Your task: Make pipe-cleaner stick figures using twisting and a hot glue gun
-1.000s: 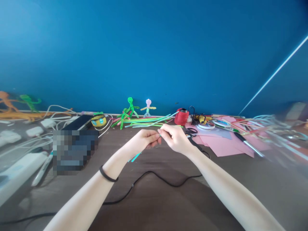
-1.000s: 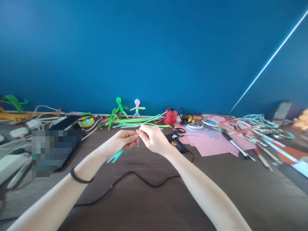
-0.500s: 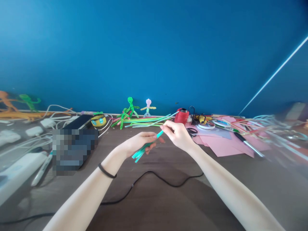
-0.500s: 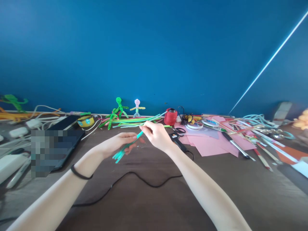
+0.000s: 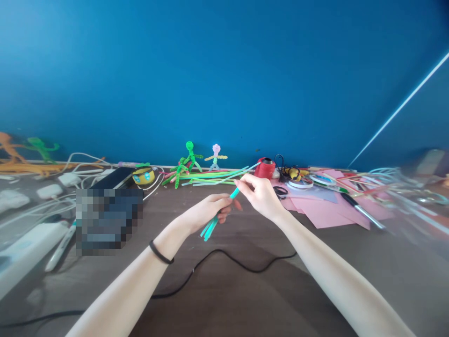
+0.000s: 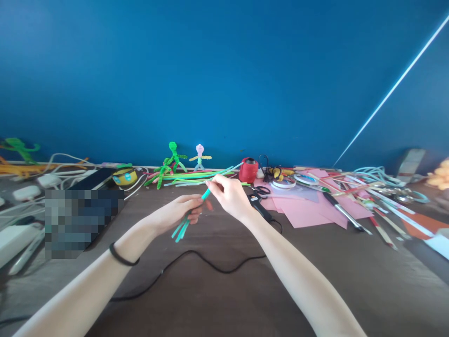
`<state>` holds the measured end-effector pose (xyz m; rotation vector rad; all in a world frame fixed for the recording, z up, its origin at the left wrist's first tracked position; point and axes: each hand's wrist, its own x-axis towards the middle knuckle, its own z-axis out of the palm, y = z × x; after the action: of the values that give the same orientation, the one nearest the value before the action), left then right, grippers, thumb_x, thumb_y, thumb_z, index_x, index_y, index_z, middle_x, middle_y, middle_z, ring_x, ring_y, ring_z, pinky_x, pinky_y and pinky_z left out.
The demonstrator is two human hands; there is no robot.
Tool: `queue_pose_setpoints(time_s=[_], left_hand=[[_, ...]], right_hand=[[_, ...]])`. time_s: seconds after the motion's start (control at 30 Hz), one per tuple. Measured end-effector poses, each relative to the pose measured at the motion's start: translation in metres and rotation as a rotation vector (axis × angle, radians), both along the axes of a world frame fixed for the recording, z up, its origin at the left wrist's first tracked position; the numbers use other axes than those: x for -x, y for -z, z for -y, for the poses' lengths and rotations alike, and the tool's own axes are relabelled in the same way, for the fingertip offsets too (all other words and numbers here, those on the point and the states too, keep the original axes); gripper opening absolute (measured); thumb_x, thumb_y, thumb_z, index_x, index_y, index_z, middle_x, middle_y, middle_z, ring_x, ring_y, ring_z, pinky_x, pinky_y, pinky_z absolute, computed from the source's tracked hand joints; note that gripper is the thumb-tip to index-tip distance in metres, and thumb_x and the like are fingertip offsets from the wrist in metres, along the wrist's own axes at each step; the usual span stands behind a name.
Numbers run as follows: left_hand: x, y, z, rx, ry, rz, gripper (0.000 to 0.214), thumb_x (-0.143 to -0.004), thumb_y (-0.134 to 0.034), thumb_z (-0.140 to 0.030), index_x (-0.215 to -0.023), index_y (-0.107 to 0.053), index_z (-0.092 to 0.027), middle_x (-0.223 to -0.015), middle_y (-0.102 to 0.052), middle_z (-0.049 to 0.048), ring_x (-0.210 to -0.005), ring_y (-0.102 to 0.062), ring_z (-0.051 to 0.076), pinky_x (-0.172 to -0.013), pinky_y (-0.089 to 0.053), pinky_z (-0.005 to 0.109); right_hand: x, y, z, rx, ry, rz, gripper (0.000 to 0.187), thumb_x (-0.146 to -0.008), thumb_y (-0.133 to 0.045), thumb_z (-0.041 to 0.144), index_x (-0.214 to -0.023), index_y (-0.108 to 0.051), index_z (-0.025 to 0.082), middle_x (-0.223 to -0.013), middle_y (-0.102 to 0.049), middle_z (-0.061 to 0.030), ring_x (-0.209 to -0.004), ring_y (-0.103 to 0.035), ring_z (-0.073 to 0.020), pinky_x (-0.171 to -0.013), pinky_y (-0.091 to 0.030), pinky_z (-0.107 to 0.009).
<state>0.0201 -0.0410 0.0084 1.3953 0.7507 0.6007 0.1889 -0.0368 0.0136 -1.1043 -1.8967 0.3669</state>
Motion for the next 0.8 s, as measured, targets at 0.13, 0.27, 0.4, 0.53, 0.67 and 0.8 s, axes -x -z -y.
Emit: queue_pose_setpoints(time_s=[0.13, 0.27, 0.4, 0.53, 0.67, 0.8], left_hand=[[-0.001, 0.002, -0.001, 0.041, -0.03, 0.058, 0.023, -0.081, -0.044, -0.032, -0.074, -0.055, -0.014, -0.056, -0.028, -0.0056, -0.048, -0.026, 0.005, -0.047, -0.026, 0.021], [-0.001, 0.001, -0.005, 0.019, -0.171, 0.157, 0.021, -0.079, -0.047, -0.03, -0.075, -0.057, -0.012, -0.056, -0.025, -0.006, -0.048, -0.025, 0.005, -0.047, -0.026, 0.02], [-0.001, 0.002, -0.01, 0.012, -0.31, 0.194, 0.021, -0.076, -0.049, -0.03, -0.075, -0.058, -0.011, -0.055, -0.025, -0.0065, -0.046, -0.023, 0.004, -0.045, -0.025, 0.02], [-0.002, 0.003, -0.011, -0.024, -0.35, 0.183, 0.021, -0.075, -0.05, -0.03, -0.077, -0.06, -0.011, -0.054, -0.027, -0.0067, -0.045, -0.024, 0.004, -0.045, -0.025, 0.021], [-0.002, 0.006, -0.011, -0.037, -0.362, 0.2, 0.021, -0.074, -0.053, -0.03, -0.078, -0.062, -0.012, -0.055, -0.034, -0.0053, -0.047, -0.032, 0.005, -0.047, -0.03, 0.022], [-0.003, 0.008, -0.012, 0.003, -0.369, 0.257, 0.017, -0.072, -0.057, -0.027, -0.075, -0.063, -0.012, -0.059, -0.042, -0.003, -0.05, -0.04, 0.006, -0.052, -0.036, 0.023]], right_hand=[[-0.002, 0.001, -0.002, 0.146, -0.044, -0.146, 0.036, -0.084, -0.041, 0.048, -0.066, -0.048, 0.018, -0.05, -0.041, 0.0043, -0.044, -0.038, -0.0084, -0.045, -0.03, -0.022], [-0.004, 0.001, -0.005, 0.313, -0.121, -0.192, 0.031, -0.087, -0.038, 0.041, -0.072, -0.052, 0.017, -0.05, -0.049, 0.0033, -0.042, -0.047, -0.0097, -0.044, -0.033, -0.022], [-0.003, 0.002, -0.004, 0.37, -0.228, -0.073, 0.024, -0.085, -0.043, 0.032, -0.069, -0.051, 0.016, -0.056, -0.058, 0.001, -0.047, -0.053, -0.0103, -0.046, -0.036, -0.022], [0.0, 0.002, -0.002, 0.374, -0.205, -0.058, 0.014, -0.082, -0.047, 0.027, -0.074, -0.052, 0.016, -0.058, -0.059, 0.0007, -0.05, -0.056, -0.0113, -0.046, -0.038, -0.021], [0.002, 0.002, -0.001, 0.35, -0.15, -0.045, 0.015, -0.082, -0.047, 0.025, -0.07, -0.05, 0.017, -0.054, -0.058, 0.0013, -0.048, -0.056, -0.0116, -0.05, -0.042, -0.023], [0.002, 0.001, -0.002, 0.357, -0.158, -0.063, 0.015, -0.082, -0.045, 0.024, -0.069, -0.048, 0.017, -0.058, -0.059, 0.0004, -0.049, -0.058, -0.0121, -0.05, -0.043, -0.023]])
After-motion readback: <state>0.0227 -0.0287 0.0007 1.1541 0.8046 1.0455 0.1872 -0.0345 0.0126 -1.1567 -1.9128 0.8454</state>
